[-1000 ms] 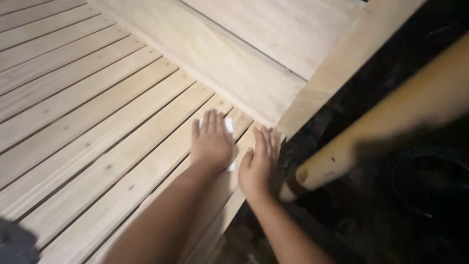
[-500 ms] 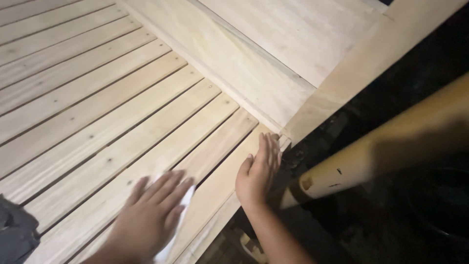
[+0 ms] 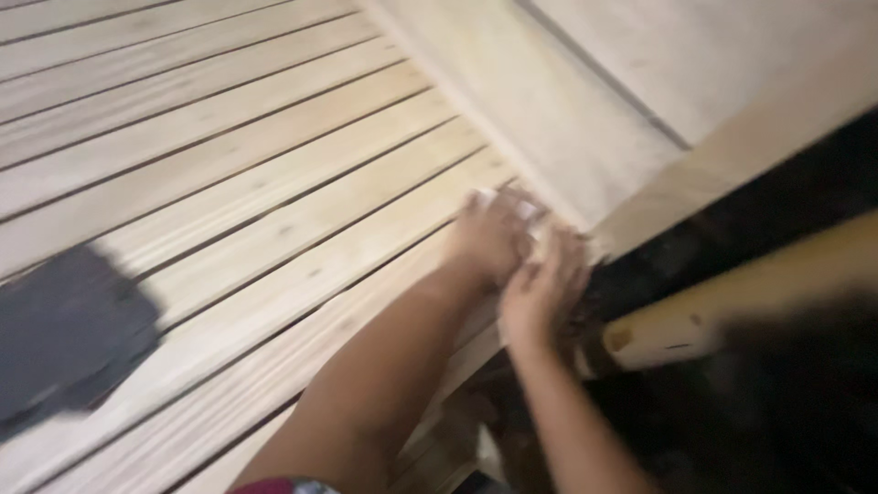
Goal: The person wipes a wooden slatted surface with a white cloth, moving systematically across the planks. The person briefly picks up and sets down a dark sanding pad but continues wiping with the cloth.
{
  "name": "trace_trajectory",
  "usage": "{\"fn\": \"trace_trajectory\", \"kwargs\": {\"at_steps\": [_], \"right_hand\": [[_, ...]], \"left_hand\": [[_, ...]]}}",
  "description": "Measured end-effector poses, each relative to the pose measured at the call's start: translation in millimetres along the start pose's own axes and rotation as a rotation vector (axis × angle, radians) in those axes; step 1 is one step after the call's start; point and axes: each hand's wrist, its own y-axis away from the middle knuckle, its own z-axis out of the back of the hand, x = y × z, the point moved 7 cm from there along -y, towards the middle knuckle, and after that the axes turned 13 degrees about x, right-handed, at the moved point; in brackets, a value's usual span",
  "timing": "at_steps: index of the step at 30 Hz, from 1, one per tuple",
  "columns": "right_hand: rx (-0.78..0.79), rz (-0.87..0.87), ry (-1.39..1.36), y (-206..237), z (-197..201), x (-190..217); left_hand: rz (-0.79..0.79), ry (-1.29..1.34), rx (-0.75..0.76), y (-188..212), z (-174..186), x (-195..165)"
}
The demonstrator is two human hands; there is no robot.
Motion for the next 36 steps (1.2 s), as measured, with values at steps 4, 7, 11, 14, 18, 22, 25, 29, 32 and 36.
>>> {"fn": "trace_trajectory", "kwargs": {"at_steps": [4, 7, 11, 14, 18, 22, 25, 29, 32, 36], "right_hand": [[0.092, -0.083, 0.016, 6, 1, 16], [0.144, 0.051, 0.068, 29, -4, 73], [0.212, 0.224, -0.037, 77, -26, 175], [0.267, 0.35, -0.155, 128, -47, 252], [0.441, 0.466, -0.26, 214, -83, 356], [0.735, 0.469, -0.225, 299, -108, 428], [0.808, 0.496, -0.236, 335, -109, 460], [0.827, 0.472, -0.189, 348, -114, 463], [0.819, 0.481, -0.199, 346, -123, 454], [0.854, 0.491, -0.218, 340, -143, 451]], "left_hand": [[-0.196, -0.128, -0.211, 92, -17, 5], [-0.161, -0.106, -0.173, 181, -31, 34], [-0.135, -0.032, -0.211, 326, -45, 85], [-0.028, 0.012, -0.123, 434, -75, 132], [0.185, -0.013, -0.06, 583, -118, 205], [0.301, -0.367, -0.302, 762, -124, 251], [0.989, -0.151, 0.546, 895, -176, 327], [1.385, 0.061, 0.091, 1014, -165, 366], [1.482, -0.026, -0.211, 1024, -164, 369], [1.181, -0.176, -0.474, 921, -158, 343]]}}
